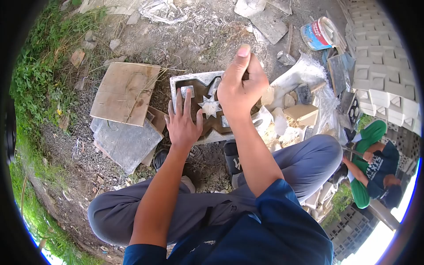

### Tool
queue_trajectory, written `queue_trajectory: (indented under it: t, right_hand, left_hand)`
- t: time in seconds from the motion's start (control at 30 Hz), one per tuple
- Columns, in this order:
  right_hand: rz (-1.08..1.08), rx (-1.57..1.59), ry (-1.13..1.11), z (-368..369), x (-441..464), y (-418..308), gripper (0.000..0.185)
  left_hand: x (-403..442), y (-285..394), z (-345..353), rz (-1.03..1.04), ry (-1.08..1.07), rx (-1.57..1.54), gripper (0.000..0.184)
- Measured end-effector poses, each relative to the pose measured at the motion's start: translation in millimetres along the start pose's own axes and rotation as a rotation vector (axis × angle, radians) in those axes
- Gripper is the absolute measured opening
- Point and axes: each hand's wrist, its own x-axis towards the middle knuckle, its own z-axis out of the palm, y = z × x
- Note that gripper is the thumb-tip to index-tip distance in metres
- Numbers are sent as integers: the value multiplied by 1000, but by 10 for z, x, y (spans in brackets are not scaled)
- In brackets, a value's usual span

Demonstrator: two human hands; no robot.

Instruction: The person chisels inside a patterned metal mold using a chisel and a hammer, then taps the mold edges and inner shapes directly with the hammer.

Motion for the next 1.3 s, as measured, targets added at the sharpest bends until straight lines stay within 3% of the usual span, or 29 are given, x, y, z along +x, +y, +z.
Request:
queue_trajectory:
  t: [0.23,0.33,0.43,0.5,0.63,0.7,0.77,0.83,0.9,1.0,1.1,1.17,1.23,1.3]
  right_hand:
    - [-145,-103,-2,-13,-46,198,47]
    - [-1,149,11,-5,-52,-16,44]
    - [-79,-138,30,14,-174,263,48]
    - [-154,-147,-21,-15,-42,151,48]
    - [57,183,64,-45,-117,-98,47]
    - [-81,-181,-83,19,-89,142,46]
    - [-78,-195,-153,-12,-33,26,45]
    - [-9,72,0,37,-99,-185,44]
    - [-42,45,30,15,-179,-2,44]
    - [-64,-216,-185,35,-61,120,43]
    - [-19,30,17,37,-138,-78,43]
    - [-35,15,47,41,-191,77,44]
    - [-104,-237,-185,38,-54,135,49]
    - [-105,-193,-130,24,-9,64,48]
  left_hand:
    - [-16,-8,4,-11,-7,-16,75]
    - [19,-17,22,1,19,2,76]
    - [-52,-40,13,-4,4,12,76]
    - [-2,-5,23,-1,5,-2,76]
    - [-54,-28,-22,-26,-40,19,76]
    - [-33,-15,-3,-11,-6,9,76]
    - [1,-5,9,-15,-20,-5,76]
    - [-11,-17,-6,-17,-21,0,76]
    - [-53,-31,-15,-18,-16,11,76]
    - [-18,-11,-6,-20,-34,5,76]
    - [-16,-19,-9,-11,-26,13,76]
    - [-53,-33,-14,-6,-8,25,75]
    - [-22,-13,-12,-13,-24,2,75]
    - [3,-3,-14,-3,-18,-13,75]
